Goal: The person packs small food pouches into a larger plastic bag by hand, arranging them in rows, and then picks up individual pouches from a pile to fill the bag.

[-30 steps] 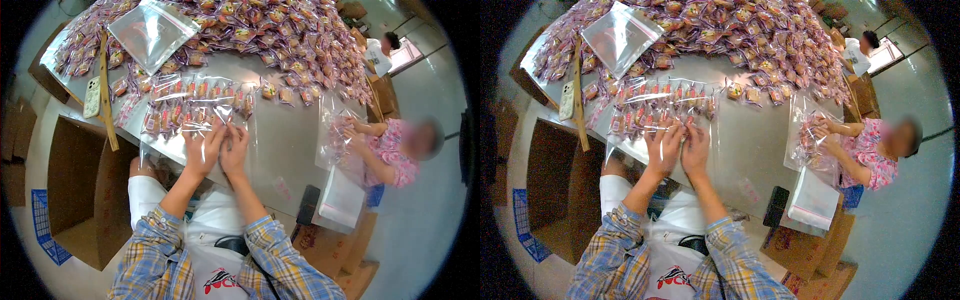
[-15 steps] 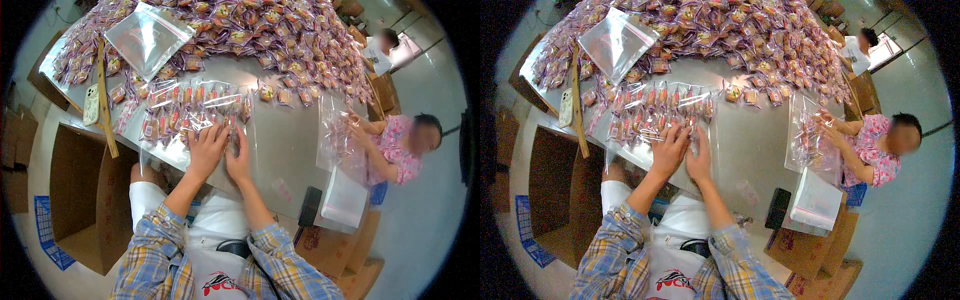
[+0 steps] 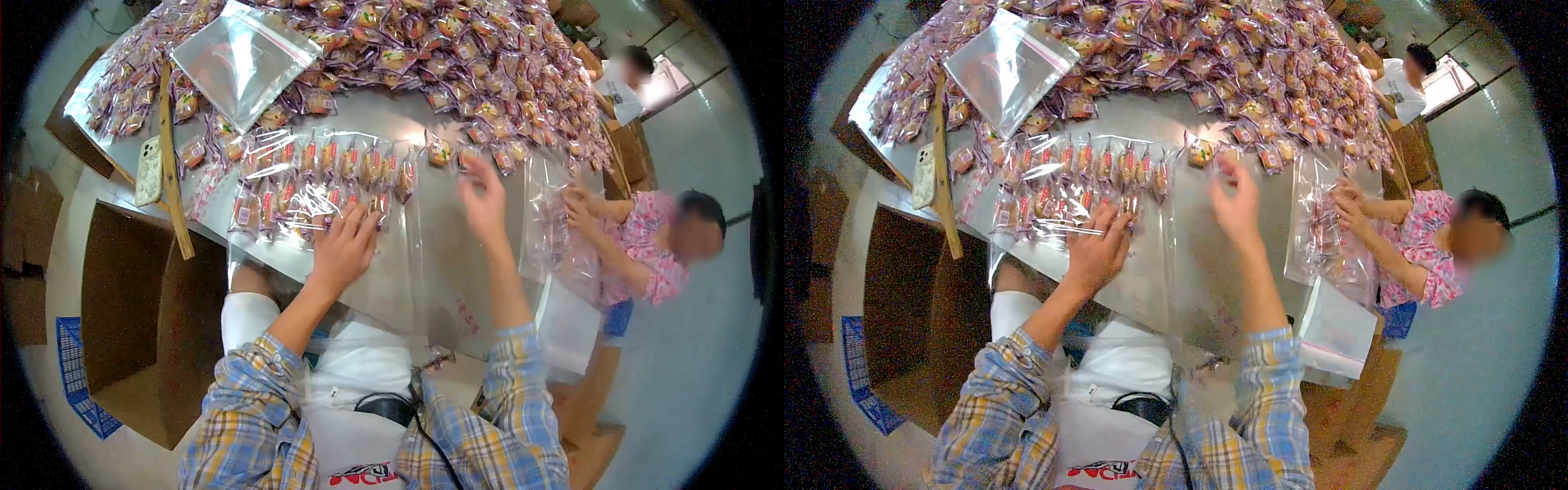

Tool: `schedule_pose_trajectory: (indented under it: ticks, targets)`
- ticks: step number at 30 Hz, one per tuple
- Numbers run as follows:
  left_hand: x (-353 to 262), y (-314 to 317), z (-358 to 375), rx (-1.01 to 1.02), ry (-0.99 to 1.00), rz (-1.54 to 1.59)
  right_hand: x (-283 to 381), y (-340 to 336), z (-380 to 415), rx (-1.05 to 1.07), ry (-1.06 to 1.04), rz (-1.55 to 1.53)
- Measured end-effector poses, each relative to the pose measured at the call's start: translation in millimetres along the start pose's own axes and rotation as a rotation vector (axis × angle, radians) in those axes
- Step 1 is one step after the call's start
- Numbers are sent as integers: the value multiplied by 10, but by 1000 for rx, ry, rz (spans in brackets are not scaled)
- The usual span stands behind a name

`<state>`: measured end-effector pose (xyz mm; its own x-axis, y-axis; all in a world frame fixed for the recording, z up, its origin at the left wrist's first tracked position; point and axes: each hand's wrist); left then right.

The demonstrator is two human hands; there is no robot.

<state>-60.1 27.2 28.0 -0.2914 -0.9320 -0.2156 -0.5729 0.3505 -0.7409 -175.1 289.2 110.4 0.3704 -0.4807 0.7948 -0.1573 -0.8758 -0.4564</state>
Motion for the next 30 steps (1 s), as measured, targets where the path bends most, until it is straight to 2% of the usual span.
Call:
schedule_pose_trajectory:
  ticks: [3, 6, 7, 10, 11, 14, 16, 18, 20, 23, 24, 27, 30]
  targets:
    - [16, -1, -18, -28, 5, -31, -214, 181, -464, 86, -386, 595]
    - [54, 55, 8, -47, 16, -30, -705, 370, -540, 238, -304, 836]
    - [39, 28, -7, -44, 12, -30, -756, 407, -560, 246, -172, 729]
    - [46, 5, -34, -76, 8, -56, -772, 445, -417, 79, -97, 537]
    - [46, 22, -26, -81, 6, -58, -774, 421, -376, 25, -207, 545]
    - [38, 34, 15, -63, 3, -45, -288, 314, -39, -172, -291, 368]
    - [51, 38, -1, -44, -1, -25, 73, 193, 359, -200, -315, 261]
    - [41, 35, 18, -15, -10, 15, 494, 88, 889, -130, -315, 136]
    - [17, 12, 8, -31, -26, 53, 733, 109, 1520, -36, -194, -122]
    - [53, -14, 21, -24, -44, 149, 1058, 370, 2354, 140, -174, -46]
    - [62, 11, 40, -33, -49, 145, 1072, 531, 2567, 175, -84, -34]
    - [77, -13, 45, -58, -48, 143, 1062, 901, 2747, 11, -106, 264]
    - [81, -105, 17, -97, -3, 113, 928, 1045, 2657, -11, -12, 492]
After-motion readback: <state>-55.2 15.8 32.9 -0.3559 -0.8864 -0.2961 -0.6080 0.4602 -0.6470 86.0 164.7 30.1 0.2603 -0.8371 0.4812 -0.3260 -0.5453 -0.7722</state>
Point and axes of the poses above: each hand's wrist, its own z-axis away from the middle knuckle, its own y-axis out of the palm, x = y × z, and after that the axes turned 4 degrees about -z, right-handed
